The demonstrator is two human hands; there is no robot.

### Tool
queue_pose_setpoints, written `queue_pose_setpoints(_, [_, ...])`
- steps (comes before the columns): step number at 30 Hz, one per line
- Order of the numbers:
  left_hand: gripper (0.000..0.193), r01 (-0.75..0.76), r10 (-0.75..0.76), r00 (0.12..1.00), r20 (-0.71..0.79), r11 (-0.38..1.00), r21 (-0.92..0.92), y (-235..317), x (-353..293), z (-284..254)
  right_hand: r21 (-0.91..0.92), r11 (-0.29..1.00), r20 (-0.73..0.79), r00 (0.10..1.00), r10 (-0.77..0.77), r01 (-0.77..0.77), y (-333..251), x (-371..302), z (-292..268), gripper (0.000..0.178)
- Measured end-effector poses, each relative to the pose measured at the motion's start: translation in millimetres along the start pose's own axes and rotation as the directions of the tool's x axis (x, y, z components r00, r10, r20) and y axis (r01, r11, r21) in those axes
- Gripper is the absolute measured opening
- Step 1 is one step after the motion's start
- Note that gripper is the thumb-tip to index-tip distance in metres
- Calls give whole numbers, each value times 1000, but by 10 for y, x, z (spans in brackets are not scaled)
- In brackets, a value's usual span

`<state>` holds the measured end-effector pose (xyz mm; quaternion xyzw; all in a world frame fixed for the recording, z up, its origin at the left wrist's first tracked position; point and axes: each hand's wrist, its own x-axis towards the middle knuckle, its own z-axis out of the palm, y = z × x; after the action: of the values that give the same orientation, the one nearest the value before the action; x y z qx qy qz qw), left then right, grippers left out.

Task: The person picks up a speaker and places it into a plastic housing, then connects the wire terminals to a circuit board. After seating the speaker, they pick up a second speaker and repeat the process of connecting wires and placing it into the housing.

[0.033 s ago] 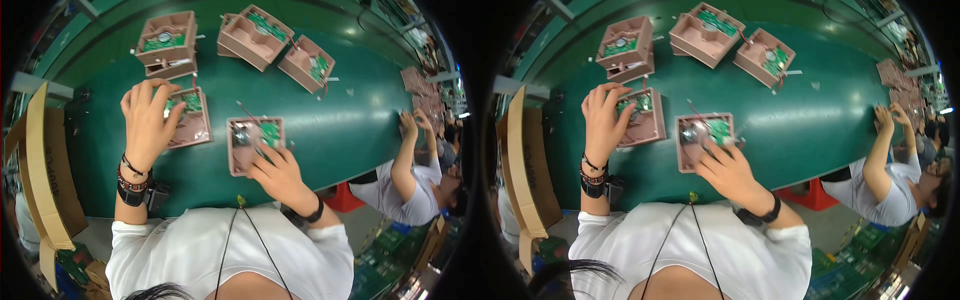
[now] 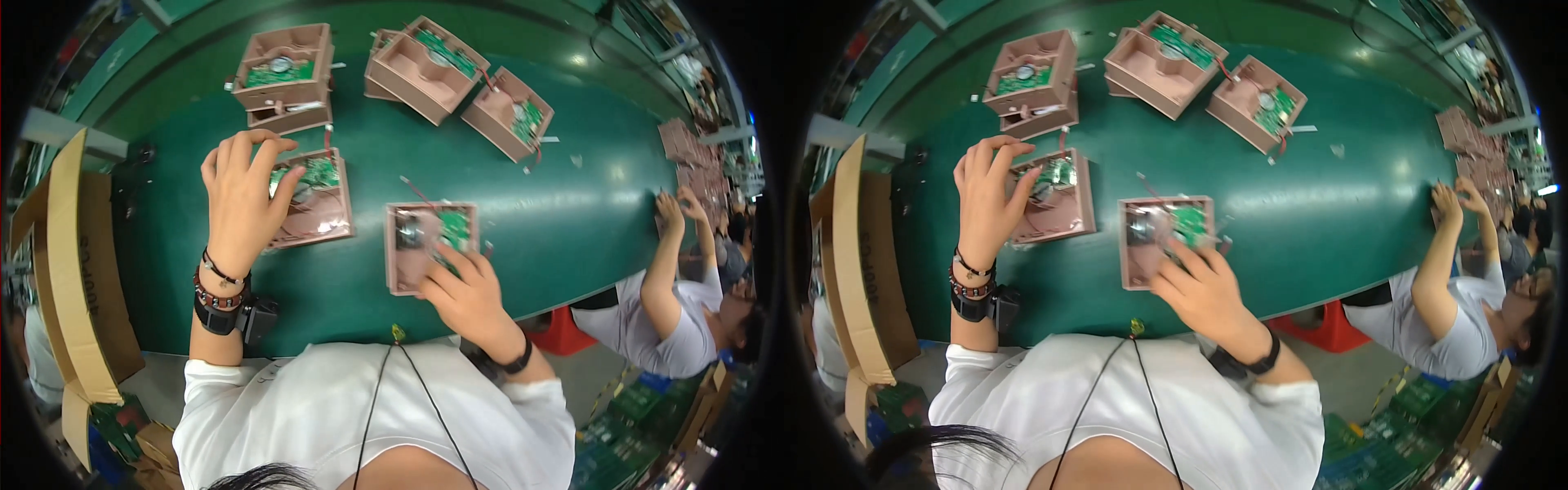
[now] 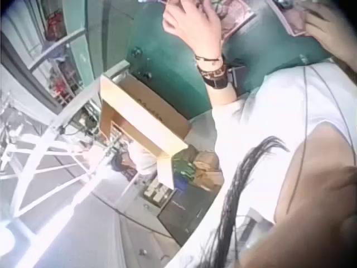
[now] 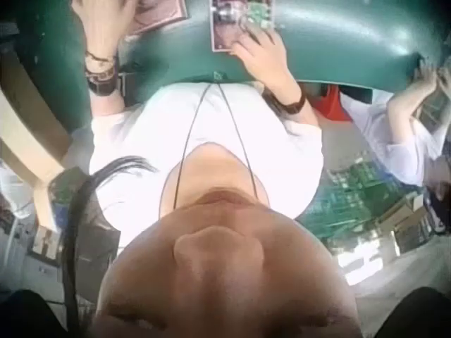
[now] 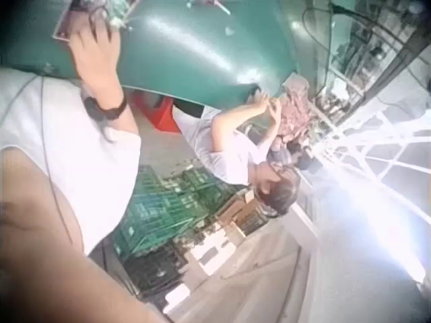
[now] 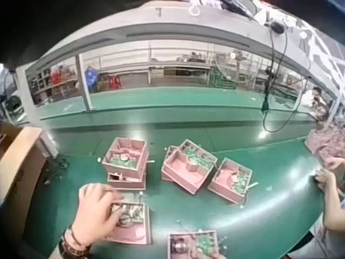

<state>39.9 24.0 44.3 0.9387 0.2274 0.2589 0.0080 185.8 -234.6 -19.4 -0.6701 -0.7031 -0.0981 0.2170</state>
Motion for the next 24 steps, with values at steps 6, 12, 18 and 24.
queue_pose_setpoints(6, [20,201,-196,980,-46,959,197,-805,-226,-140,-237,916,80,933,350,-323,322,-485,-412,18])
queue_pose_setpoints(12, [29,393,-326,919,-222,803,448,-2288,-274,174,-590,758,22,933,359,-277,1759,-798,-919,29])
queue_pose_setpoints(18, [32,438,-356,898,-260,648,623,-2927,-348,213,-355,850,-309,907,286,-389,1447,33,-697,20])
queue_pose_setpoints(24, [35,379,-276,893,-356,887,263,-2058,-157,-153,-121,987,-141,983,-118,101,661,680,-211,17])
